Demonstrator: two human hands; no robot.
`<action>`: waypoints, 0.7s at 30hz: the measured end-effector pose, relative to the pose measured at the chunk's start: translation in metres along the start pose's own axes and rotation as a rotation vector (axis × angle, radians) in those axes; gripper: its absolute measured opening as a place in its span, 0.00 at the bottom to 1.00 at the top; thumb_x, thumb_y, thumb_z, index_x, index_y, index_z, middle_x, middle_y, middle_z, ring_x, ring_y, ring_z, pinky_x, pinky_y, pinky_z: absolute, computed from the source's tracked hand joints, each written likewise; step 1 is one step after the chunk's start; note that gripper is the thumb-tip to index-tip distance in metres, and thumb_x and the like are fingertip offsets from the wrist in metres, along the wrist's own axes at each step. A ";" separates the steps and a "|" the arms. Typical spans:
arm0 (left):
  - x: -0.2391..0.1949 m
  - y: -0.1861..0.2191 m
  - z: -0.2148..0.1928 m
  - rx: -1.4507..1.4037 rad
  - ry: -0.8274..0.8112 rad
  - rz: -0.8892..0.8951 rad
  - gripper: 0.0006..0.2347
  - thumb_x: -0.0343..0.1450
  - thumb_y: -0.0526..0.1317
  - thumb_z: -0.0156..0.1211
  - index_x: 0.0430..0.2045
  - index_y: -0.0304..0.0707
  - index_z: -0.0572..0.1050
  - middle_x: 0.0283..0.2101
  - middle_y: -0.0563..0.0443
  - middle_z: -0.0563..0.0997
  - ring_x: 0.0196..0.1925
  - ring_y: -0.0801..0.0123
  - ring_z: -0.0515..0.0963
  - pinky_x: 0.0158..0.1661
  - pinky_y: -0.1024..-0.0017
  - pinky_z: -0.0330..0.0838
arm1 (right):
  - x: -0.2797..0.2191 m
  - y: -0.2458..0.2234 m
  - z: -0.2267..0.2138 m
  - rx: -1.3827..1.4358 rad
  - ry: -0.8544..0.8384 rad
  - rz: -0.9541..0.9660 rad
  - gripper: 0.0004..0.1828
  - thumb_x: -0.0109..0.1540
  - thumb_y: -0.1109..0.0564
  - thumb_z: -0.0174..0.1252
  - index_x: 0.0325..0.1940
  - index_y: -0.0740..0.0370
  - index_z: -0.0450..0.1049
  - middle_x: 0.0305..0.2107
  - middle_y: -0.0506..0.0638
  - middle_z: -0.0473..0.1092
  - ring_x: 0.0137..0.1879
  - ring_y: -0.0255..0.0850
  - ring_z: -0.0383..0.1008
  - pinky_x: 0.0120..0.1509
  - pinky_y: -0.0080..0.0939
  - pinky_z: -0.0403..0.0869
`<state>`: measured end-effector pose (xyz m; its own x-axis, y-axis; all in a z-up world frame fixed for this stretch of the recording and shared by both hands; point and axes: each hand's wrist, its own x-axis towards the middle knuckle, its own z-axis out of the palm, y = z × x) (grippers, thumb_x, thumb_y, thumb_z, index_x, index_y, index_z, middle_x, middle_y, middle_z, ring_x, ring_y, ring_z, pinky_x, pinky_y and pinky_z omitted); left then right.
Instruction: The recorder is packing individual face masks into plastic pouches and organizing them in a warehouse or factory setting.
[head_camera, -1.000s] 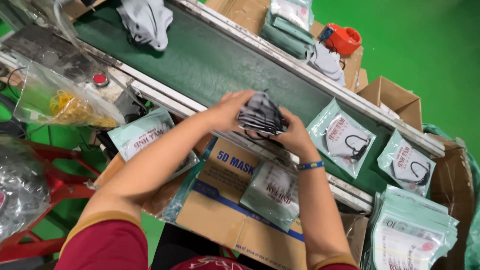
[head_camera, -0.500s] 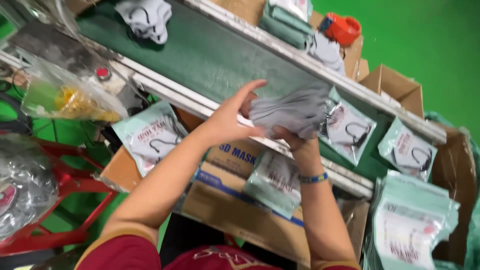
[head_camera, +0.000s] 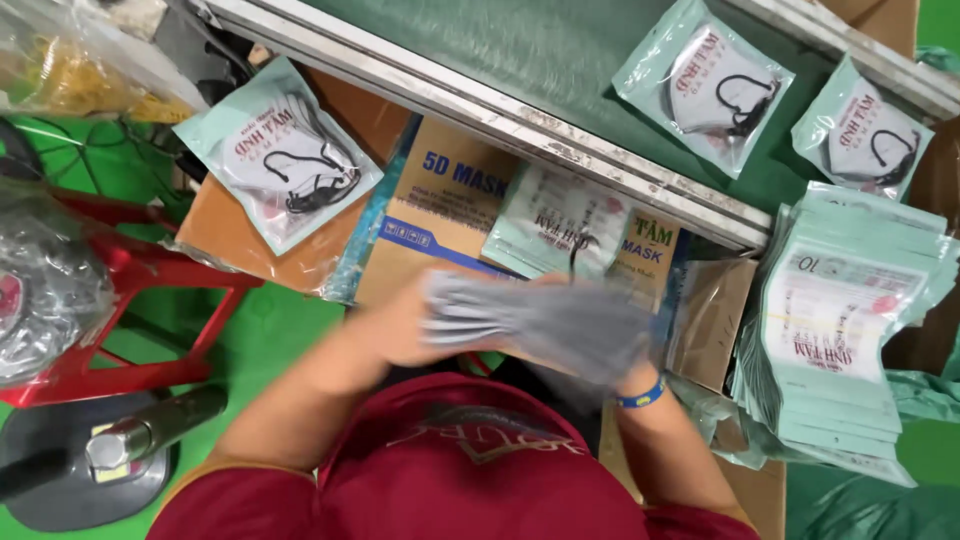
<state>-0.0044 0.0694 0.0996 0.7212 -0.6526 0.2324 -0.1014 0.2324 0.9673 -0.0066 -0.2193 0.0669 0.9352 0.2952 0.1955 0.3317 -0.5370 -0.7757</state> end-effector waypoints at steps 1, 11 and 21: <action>0.008 -0.009 -0.022 0.007 -0.002 0.004 0.19 0.69 0.36 0.69 0.54 0.28 0.75 0.55 0.43 0.83 0.56 0.64 0.82 0.58 0.65 0.76 | -0.003 0.005 0.001 0.000 0.005 -0.006 0.24 0.57 0.61 0.61 0.59 0.62 0.76 0.51 0.55 0.74 0.56 0.48 0.76 0.57 0.44 0.76; 0.041 -0.135 0.021 0.781 -0.458 -0.301 0.43 0.62 0.53 0.70 0.68 0.28 0.56 0.72 0.33 0.55 0.73 0.47 0.56 0.68 0.61 0.50 | -0.010 0.082 0.042 -0.824 -0.029 -0.114 0.11 0.55 0.58 0.66 0.40 0.60 0.76 0.33 0.53 0.70 0.41 0.51 0.74 0.42 0.50 0.74; 0.039 -0.113 0.011 0.814 -0.491 -0.363 0.17 0.66 0.47 0.65 0.47 0.41 0.82 0.60 0.35 0.72 0.62 0.48 0.69 0.60 0.55 0.61 | 0.035 0.008 0.020 -0.510 0.190 -0.166 0.12 0.59 0.65 0.60 0.43 0.52 0.82 0.30 0.54 0.71 0.35 0.55 0.75 0.40 0.50 0.73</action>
<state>0.0271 0.0096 0.0003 0.4591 -0.8524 -0.2503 -0.4996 -0.4807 0.7206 0.0266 -0.1972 0.0552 0.8555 0.2867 0.4312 0.4504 -0.8228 -0.3465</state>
